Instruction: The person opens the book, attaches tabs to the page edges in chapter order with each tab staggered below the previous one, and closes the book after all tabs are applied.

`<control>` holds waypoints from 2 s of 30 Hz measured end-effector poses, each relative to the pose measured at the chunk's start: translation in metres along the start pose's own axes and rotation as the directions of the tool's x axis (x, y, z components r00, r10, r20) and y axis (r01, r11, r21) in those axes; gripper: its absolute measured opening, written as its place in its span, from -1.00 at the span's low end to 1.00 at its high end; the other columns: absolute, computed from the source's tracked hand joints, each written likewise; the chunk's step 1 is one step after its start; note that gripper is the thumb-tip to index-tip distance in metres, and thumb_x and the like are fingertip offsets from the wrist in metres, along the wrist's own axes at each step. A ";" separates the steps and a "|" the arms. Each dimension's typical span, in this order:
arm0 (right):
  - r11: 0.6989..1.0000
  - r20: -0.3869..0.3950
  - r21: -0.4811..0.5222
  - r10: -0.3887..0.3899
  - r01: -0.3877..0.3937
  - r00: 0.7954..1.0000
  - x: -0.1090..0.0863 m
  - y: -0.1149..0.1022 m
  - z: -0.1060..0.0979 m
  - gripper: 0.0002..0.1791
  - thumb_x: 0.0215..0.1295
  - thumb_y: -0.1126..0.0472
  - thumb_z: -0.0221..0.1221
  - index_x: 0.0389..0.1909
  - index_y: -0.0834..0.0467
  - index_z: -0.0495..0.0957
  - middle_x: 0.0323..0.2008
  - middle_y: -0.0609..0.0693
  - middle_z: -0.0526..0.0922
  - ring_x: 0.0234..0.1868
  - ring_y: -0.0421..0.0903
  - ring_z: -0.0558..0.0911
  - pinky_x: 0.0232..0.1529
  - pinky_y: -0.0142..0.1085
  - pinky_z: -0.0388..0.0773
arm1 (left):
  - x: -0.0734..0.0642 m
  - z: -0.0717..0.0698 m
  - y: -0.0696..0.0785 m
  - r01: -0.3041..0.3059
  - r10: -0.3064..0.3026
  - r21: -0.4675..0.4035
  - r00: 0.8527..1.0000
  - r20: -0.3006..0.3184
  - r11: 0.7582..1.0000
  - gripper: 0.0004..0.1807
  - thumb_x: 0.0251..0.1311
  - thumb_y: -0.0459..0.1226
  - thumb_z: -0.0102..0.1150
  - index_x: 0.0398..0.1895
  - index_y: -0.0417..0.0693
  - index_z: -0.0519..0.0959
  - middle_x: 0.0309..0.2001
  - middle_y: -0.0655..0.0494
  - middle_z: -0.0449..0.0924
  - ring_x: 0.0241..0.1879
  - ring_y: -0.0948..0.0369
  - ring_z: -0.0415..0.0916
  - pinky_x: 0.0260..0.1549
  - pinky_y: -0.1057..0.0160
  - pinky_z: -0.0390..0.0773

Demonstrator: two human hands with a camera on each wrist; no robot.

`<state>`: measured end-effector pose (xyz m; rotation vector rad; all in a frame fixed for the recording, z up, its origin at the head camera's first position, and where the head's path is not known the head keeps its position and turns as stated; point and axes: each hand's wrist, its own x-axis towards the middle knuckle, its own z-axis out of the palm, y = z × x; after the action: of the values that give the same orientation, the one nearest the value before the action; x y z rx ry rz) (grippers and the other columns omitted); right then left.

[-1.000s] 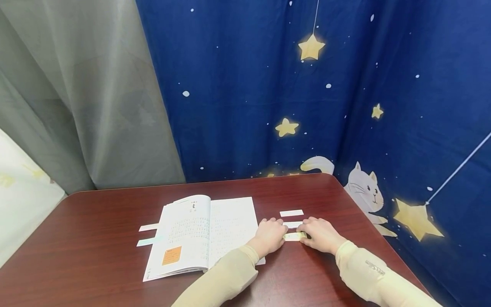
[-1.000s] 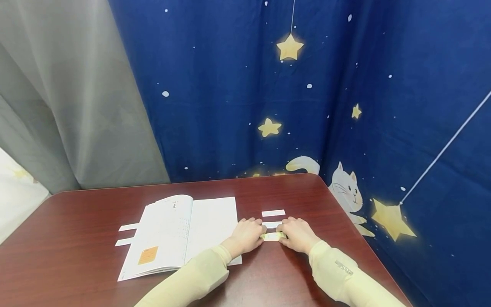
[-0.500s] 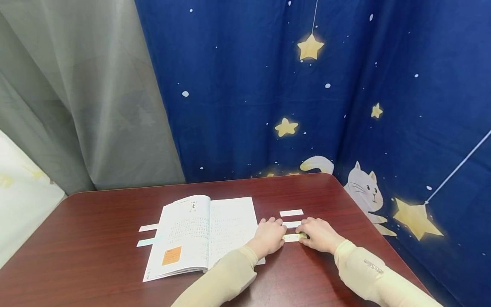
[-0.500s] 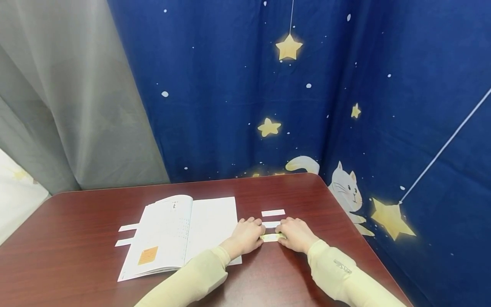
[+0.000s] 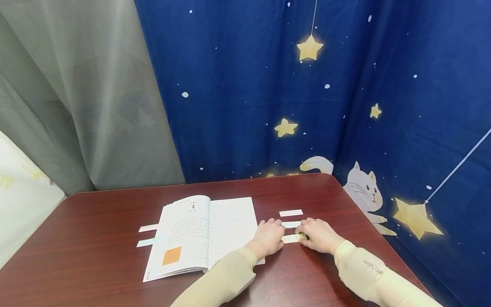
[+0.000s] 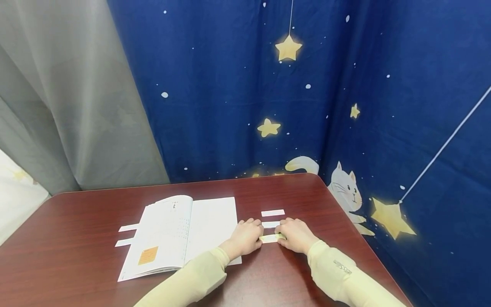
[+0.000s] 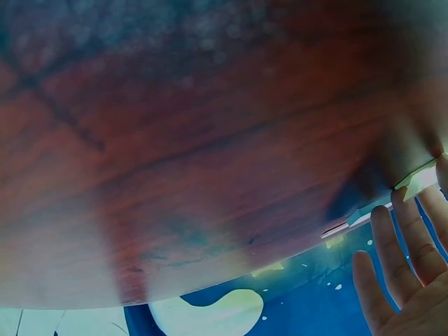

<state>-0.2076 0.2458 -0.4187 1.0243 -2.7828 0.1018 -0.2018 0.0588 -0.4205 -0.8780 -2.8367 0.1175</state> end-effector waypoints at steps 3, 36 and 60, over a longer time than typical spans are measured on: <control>1.000 0.003 -0.004 0.001 -0.001 1.000 0.000 0.000 0.000 -0.87 -0.05 0.13 0.32 -0.44 0.01 0.61 -0.53 -0.21 0.46 -0.46 -0.25 0.35 -0.49 -0.33 0.31 | 0.000 0.000 -0.001 0.003 -0.003 -0.021 1.000 0.007 1.000 -0.81 -0.07 -0.06 0.26 -0.45 0.07 0.56 -0.39 0.25 0.45 -0.34 0.27 0.38 -0.45 0.32 0.31; 0.997 0.027 0.078 0.008 -0.010 1.000 0.001 0.000 -0.004 -0.88 -0.04 0.16 0.30 -0.51 -0.01 0.51 -0.57 -0.24 0.40 -0.49 -0.29 0.30 -0.49 -0.36 0.29 | -0.002 0.000 -0.003 0.011 -0.012 -0.043 1.000 -0.025 0.999 -0.79 -0.11 -0.10 0.26 -0.41 0.04 0.54 -0.41 0.24 0.41 -0.32 0.25 0.37 -0.42 0.27 0.27; 0.996 -0.098 0.023 -0.087 0.090 0.991 0.018 -0.015 -0.044 -0.85 -0.06 0.23 0.33 -0.56 -0.05 0.54 -0.60 -0.35 0.49 -0.45 -0.27 0.39 -0.07 -0.03 0.35 | -0.028 -0.017 -0.019 -0.020 0.049 0.099 0.953 -0.299 0.995 -0.64 -0.12 -0.06 0.30 -0.25 0.12 0.40 -0.36 0.25 0.50 -0.30 0.22 0.46 -0.11 0.09 0.37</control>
<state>-0.2049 0.2288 -0.3719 1.1164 -2.6516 0.1730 -0.1868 0.0280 -0.4054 -0.8457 -2.5119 0.1112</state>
